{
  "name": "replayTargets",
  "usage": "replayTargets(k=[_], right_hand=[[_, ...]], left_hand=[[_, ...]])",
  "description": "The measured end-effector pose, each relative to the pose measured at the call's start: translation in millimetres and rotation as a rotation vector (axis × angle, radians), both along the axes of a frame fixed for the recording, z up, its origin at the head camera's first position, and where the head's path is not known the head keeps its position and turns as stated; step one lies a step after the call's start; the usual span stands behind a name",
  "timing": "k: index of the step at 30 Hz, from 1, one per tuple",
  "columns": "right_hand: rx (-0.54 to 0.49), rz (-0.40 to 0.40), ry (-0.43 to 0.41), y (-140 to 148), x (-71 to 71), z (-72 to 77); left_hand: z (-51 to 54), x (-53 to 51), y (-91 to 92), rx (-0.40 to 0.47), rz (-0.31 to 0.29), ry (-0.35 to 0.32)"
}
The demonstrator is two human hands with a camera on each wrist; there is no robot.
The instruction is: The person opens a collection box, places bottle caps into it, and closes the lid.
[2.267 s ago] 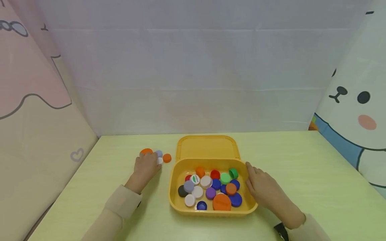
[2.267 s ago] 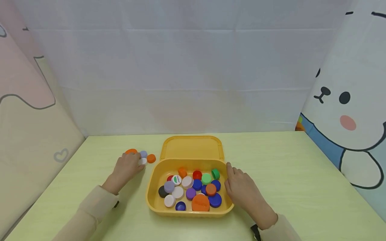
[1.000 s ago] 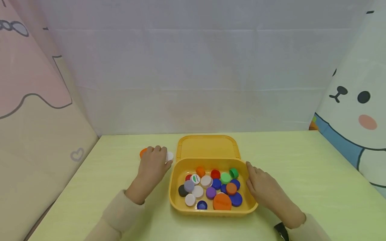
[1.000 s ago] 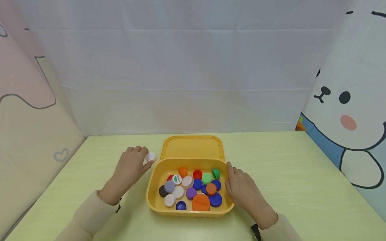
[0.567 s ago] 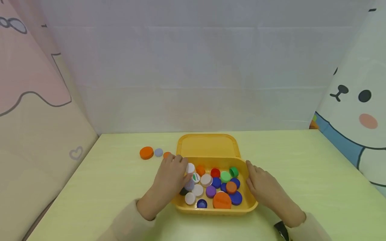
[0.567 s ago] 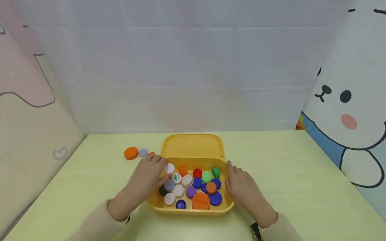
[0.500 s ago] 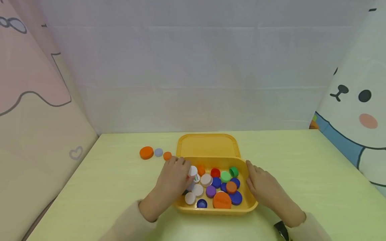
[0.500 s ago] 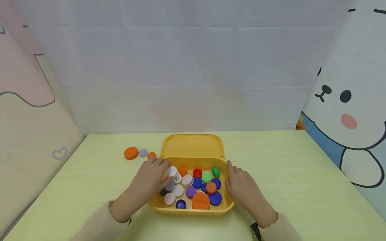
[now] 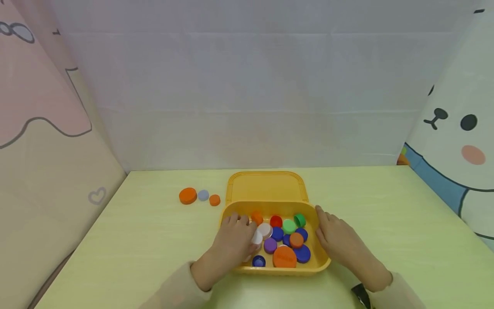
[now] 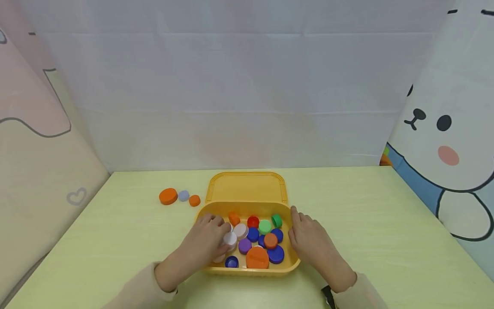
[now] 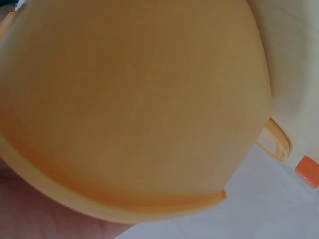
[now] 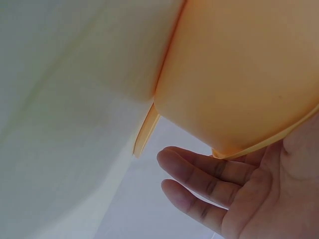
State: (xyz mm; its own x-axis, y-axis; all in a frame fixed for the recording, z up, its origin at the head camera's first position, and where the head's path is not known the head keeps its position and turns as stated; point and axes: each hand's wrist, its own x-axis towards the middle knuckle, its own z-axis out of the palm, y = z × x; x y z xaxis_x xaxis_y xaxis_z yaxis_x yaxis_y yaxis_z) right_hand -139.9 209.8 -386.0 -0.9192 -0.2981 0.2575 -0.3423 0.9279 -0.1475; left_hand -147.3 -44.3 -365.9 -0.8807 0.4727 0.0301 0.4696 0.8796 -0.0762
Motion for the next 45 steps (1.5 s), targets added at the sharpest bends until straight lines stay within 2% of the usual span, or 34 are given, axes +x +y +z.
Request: replayTargets(k=[11,16,20,24,27,33,40,45], right_hand=[[-0.001,0.006,0.004,0.2,0.0,0.7],[-0.007,0.005,0.001,-0.2,-0.6,1.0],[-0.007,0.004,0.001,-0.3,-0.2,0.8],[-0.005,0.005,0.003,0.1,0.0,0.1],[-0.003,0.008,0.002,0.1,-0.7,-0.6],[0.0,0.009,0.007,0.5,-0.4,-0.1],[-0.004,0.005,-0.003,-0.4,-0.7,0.1],[-0.002,0.003,-0.006,-0.8,-1.3,0.3]], left_hand=[[-1.9,-0.1,0.9,-0.014,-0.011,-0.02],[3.4,0.8,-1.0,-0.002,-0.01,-0.042],[9.3,1.4,-5.8,0.027,-0.022,0.009],[12.1,0.1,-13.9,0.107,-0.03,0.093],[14.7,-2.9,-20.6,0.167,-0.022,0.147],[18.8,-12.0,-36.2,0.23,0.024,0.232],[22.7,-25.3,-52.9,0.275,0.097,0.242],[17.9,-38.8,-63.7,0.302,0.134,0.234]])
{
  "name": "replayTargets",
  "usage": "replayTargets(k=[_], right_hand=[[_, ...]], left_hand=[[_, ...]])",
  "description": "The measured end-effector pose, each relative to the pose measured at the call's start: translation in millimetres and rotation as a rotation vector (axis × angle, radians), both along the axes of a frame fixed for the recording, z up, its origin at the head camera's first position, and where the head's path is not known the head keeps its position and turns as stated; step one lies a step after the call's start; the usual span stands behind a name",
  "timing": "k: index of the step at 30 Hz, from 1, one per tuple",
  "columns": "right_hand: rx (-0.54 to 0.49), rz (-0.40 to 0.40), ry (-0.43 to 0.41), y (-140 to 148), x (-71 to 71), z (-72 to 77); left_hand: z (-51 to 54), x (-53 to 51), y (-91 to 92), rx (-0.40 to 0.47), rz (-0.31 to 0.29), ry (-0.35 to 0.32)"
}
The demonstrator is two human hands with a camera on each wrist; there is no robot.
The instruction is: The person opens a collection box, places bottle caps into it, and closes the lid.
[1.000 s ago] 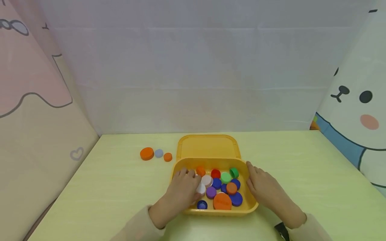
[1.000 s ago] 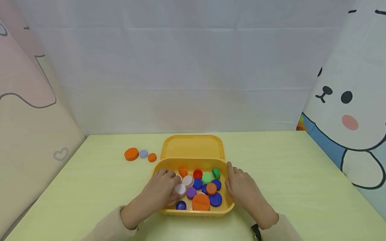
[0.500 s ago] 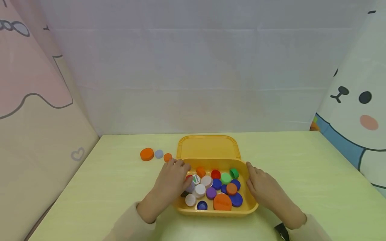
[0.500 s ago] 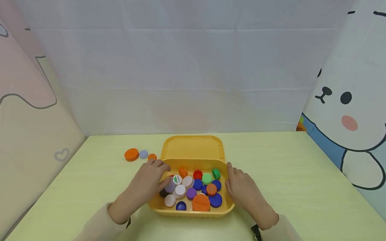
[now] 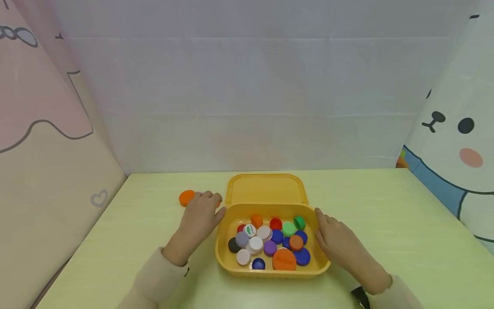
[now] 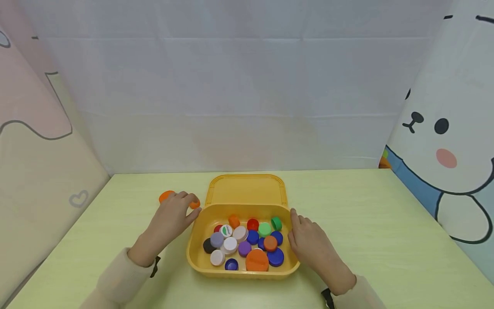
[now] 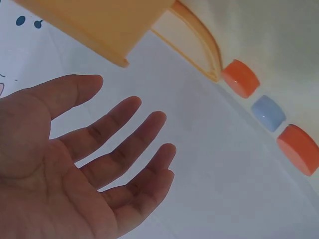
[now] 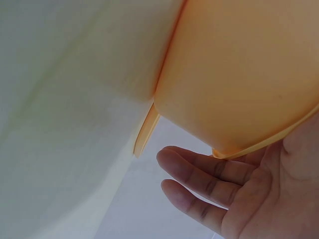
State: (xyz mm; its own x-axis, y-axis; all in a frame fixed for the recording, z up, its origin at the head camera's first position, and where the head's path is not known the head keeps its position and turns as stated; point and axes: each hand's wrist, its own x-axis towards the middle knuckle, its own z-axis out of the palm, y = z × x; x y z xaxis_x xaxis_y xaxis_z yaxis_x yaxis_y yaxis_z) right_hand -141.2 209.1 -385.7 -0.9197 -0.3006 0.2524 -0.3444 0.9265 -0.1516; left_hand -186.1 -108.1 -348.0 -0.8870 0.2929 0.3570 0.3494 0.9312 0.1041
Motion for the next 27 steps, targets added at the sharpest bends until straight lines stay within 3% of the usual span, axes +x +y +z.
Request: replayTargets(k=[16,20,27], right_hand=[[-0.009,0.005,0.029,1.1,1.9,-0.6],[-0.005,0.003,0.033,1.3,1.6,-0.9],[-0.007,0.005,0.037,1.6,1.0,-1.3]], left_hand=[[-22.7,-37.3,-20.8,-0.062,0.094,-0.079],[-26.8,-43.6,-23.0,-0.082,0.097,-0.098],[-33.9,-52.1,-27.0,-0.111,0.066,-0.071]])
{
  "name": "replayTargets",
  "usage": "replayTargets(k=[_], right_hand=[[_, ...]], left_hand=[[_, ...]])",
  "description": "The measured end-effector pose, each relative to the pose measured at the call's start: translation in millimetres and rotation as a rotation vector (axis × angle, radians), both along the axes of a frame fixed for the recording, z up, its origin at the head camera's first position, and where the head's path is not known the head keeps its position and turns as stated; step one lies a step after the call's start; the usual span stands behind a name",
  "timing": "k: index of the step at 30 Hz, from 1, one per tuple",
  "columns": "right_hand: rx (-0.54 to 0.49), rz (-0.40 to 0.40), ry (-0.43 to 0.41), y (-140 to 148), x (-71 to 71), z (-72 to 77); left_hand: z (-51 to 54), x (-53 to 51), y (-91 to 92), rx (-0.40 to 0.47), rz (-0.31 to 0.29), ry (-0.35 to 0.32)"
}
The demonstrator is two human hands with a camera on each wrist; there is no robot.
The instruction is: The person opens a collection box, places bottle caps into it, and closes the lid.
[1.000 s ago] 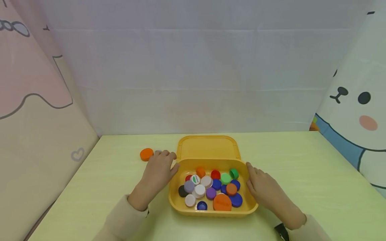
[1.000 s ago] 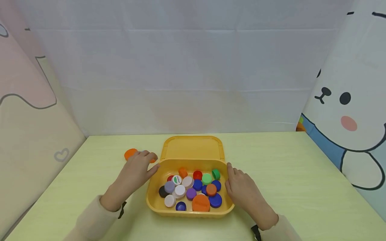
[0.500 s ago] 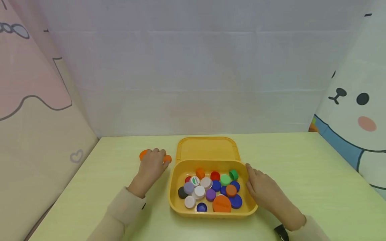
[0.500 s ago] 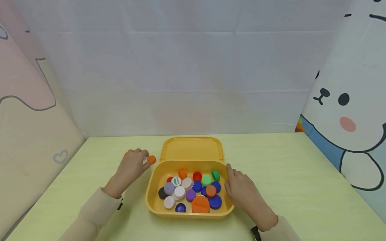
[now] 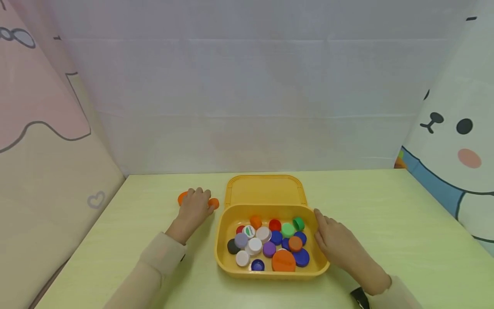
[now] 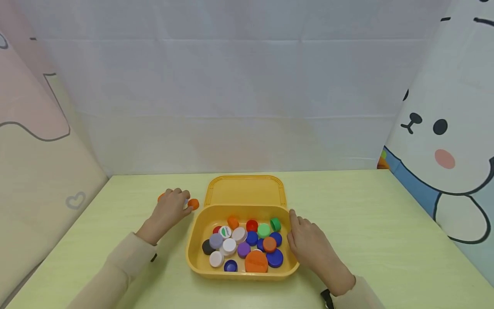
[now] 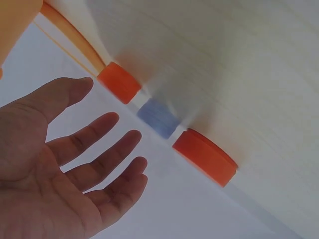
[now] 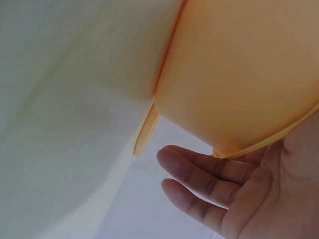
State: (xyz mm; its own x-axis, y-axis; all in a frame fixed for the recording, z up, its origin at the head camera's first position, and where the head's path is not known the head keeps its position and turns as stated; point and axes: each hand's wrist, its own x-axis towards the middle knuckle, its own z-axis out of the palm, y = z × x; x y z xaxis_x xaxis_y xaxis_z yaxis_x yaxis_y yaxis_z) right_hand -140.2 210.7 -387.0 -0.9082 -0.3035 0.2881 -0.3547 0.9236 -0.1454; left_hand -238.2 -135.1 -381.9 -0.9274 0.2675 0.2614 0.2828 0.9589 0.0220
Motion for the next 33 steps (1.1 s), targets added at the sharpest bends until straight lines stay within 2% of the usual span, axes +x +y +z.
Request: replayTargets(k=[5,11,18,24,33], right_hand=[[-0.005,0.003,0.002,-0.3,-0.1,0.0],[-0.009,0.001,-0.01,0.1,-0.5,-0.2],[-0.005,0.001,-0.02,0.3,-0.1,0.2],[-0.011,-0.003,-0.023,0.0,0.1,0.5],[-0.008,-0.002,-0.008,-0.1,-0.5,-0.5]], left_hand=[[-2.9,-5.3,0.2,-0.021,-0.024,0.002],[-5.9,-10.2,2.2,-0.061,-0.011,-0.051],[-7.4,-12.7,3.4,-0.095,0.004,-0.08],[-10.0,-14.1,2.7,-0.089,0.006,-0.092],[-8.4,-13.4,2.9,-0.089,0.024,-0.084]])
